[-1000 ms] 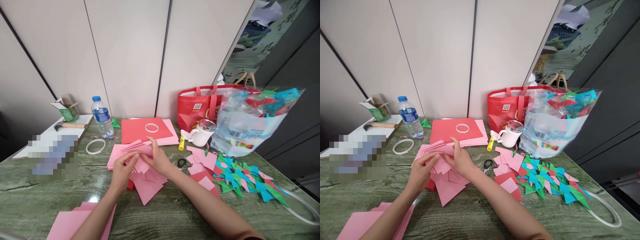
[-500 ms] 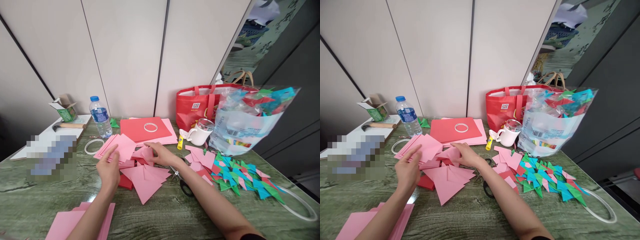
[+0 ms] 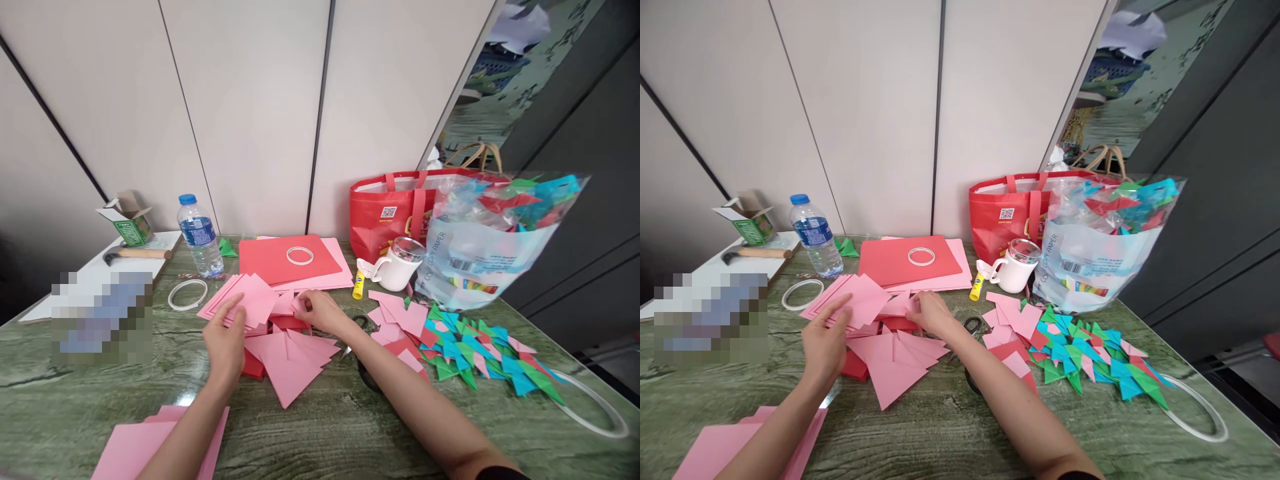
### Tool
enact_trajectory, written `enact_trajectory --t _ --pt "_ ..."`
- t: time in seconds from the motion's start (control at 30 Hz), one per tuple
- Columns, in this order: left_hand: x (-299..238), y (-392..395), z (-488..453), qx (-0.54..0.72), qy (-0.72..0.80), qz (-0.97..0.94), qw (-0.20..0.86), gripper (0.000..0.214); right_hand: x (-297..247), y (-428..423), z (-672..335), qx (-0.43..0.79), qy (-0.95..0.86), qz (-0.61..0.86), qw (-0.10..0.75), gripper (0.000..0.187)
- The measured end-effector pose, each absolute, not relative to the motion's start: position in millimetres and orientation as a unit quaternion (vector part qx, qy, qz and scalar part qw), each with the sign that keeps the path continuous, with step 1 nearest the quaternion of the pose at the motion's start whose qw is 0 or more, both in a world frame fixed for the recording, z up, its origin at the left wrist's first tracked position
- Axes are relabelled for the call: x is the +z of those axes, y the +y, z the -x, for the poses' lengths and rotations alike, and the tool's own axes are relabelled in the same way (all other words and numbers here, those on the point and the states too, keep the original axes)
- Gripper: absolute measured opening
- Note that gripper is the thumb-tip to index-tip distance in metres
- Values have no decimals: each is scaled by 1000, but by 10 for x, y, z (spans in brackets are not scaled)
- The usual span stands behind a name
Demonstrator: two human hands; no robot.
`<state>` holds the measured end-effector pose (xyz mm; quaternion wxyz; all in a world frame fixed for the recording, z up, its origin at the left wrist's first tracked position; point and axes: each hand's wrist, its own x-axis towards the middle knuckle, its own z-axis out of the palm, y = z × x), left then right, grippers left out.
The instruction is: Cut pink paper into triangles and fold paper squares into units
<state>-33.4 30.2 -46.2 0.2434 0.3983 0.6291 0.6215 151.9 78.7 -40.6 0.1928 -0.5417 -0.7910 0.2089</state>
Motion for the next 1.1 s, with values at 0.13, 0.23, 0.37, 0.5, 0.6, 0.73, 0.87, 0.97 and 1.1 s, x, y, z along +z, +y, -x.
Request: enact_trajectory --t 0.13,0.23,0.37,0.5,0.6,0.73,0.87,0.97,1.1 --pt "-482 311 339 621 630 -404 233 33 -396 828 -1586 223 -797 530 184 21" --pt "-476 308 332 621 623 -407 247 35 -376 830 -1616 230 -804 523 166 26" --pt "-450 292 314 605 626 -417 262 34 -328 814 -1634 185 -786 570 153 30" --pt "-457 286 299 600 619 -430 269 32 -171 829 -1734 120 -750 627 173 16" --pt "-470 274 269 592 601 -462 273 35 -25 822 -1806 104 -746 603 263 16" --pt "-456 228 201 572 568 -511 299 37 1 739 -1703 195 -797 429 377 15" --pt "-379 169 147 563 556 -525 314 35 -101 667 -1531 153 -830 409 346 14" --pt "-294 135 131 571 545 -537 298 38 -124 641 -1501 136 -834 421 330 7" --pt "-247 124 143 586 525 -547 287 43 -105 600 -1508 152 -847 403 312 23"
